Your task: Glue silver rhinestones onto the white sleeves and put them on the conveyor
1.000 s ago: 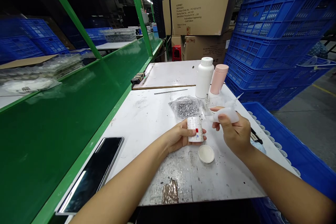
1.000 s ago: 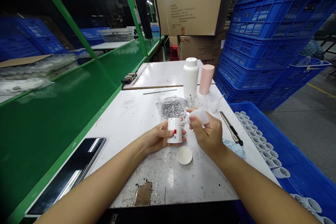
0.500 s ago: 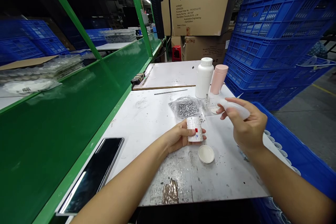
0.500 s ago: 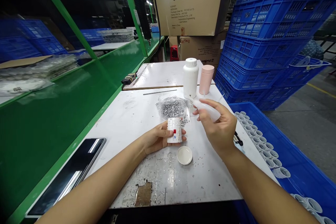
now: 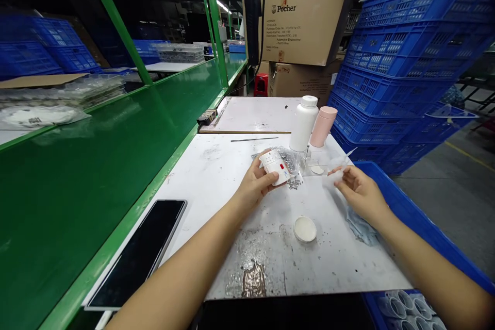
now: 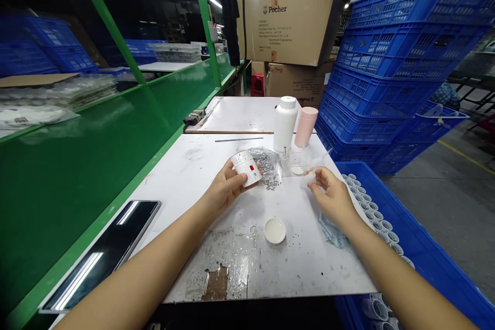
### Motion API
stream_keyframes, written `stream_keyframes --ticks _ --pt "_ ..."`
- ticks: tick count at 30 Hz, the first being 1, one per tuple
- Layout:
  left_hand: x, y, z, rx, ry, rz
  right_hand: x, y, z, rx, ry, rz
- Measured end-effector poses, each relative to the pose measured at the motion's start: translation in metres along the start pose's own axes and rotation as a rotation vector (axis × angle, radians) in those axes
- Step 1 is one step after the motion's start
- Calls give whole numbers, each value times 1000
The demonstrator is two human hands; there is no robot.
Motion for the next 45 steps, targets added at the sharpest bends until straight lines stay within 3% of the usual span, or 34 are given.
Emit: stream_keyframes --ticks 4,7,9,11,12,13,15,17,20,23,29,34,38,45 --pt "5 2 1 -41 18 -55 -7 -1 -25 -109 -80 12" --pt "8 4 4 -41 28 -75 -5 -4 -19 -65 -128 -36" --pt "9 4 5 -43 34 -83 2 -12 -1 73 -265 -214" --pt "9 5 5 -45 39 -83 6 -24 25 306 -437 -471" --pt "9 5 5 -45 39 -82 5 -29 38 423 -483 -529" --pt "8 5 5 -45 37 -81 1 -31 49 507 -499 -468" --pt "8 5 5 -44 34 -85 -16 -25 62 506 -555 -133" --pt "8 5 4 -46 37 -89 -37 -11 62 343 -708 173" --pt "10 5 4 -43 41 -89 -59 11 49 131 -1015 378" --pt "11 6 4 -39 23 -82 -69 23 41 98 -1123 410" --pt "8 4 6 -12 27 -62 -71 21 40 141 -1117 383" --pt "9 3 7 4 42 -52 -64 15 35 187 -780 366" --pt "10 5 9 11 52 -49 -56 11 31 237 -512 425" --pt "9 5 14 38 72 -49 -52 11 32 317 -458 514"
Point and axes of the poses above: each hand's wrist, its own y-axis towards the middle knuckle, its own x-axis out of the back of the hand, z = x × y, the point moved 2 cm from there along y, towards the middle knuckle, and after that the axes turned 5 degrees about -y, right-handed, at the moved point
